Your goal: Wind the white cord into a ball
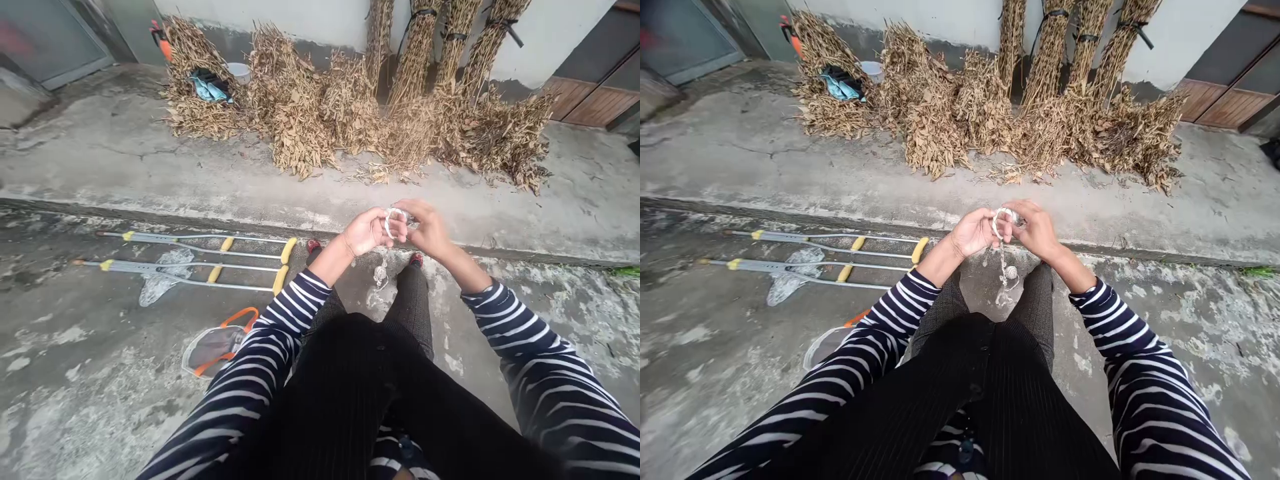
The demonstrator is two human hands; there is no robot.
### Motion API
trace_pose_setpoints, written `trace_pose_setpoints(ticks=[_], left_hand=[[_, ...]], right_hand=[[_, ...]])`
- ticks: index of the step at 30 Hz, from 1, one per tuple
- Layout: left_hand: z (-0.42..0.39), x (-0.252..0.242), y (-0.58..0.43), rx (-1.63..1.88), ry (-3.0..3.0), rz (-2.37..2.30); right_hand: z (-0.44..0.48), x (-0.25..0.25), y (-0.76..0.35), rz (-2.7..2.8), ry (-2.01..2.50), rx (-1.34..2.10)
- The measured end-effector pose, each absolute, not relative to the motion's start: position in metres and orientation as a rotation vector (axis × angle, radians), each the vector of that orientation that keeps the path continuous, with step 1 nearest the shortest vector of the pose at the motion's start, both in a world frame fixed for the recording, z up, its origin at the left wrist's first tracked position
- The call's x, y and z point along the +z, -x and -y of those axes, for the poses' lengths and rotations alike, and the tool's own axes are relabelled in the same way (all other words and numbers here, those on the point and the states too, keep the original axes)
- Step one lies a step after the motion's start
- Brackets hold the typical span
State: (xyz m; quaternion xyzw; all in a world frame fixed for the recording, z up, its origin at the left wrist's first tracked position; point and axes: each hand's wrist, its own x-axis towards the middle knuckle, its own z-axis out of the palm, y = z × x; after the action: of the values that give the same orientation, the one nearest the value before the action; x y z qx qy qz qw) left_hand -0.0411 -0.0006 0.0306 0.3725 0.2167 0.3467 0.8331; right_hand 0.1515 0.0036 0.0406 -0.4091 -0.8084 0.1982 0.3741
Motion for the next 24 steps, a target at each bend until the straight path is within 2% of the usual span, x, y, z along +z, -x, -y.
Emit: trace_pose_setpoints(ticks=[5,8,14,19,24], left_hand=[[0.002,0.026,0.034,0.824,-0.842,-0.590],[-0.003,0.021,0.031,0.836,-0.915,-0.646],[-0.004,0.019,0.037,0.832,-0.999,-0.768],[0.000,0.016,0.052,0.579,-1.115,-0.721],[-0.015,0.001,0.073,0.566,-1.230,-0.797]], right_hand=[[0.004,0.036,-0.149,1.985,1.161,0.752],[0.005,0.036,-0.146,1.902,1.222,0.765],[0.000,0.050,-0.151,1.995,1.240,0.509],[-0.010,0.087,-0.161,2.013,1.330,0.328],[-0.021,0.121,-0.160,2.295,1.358,-0.114]])
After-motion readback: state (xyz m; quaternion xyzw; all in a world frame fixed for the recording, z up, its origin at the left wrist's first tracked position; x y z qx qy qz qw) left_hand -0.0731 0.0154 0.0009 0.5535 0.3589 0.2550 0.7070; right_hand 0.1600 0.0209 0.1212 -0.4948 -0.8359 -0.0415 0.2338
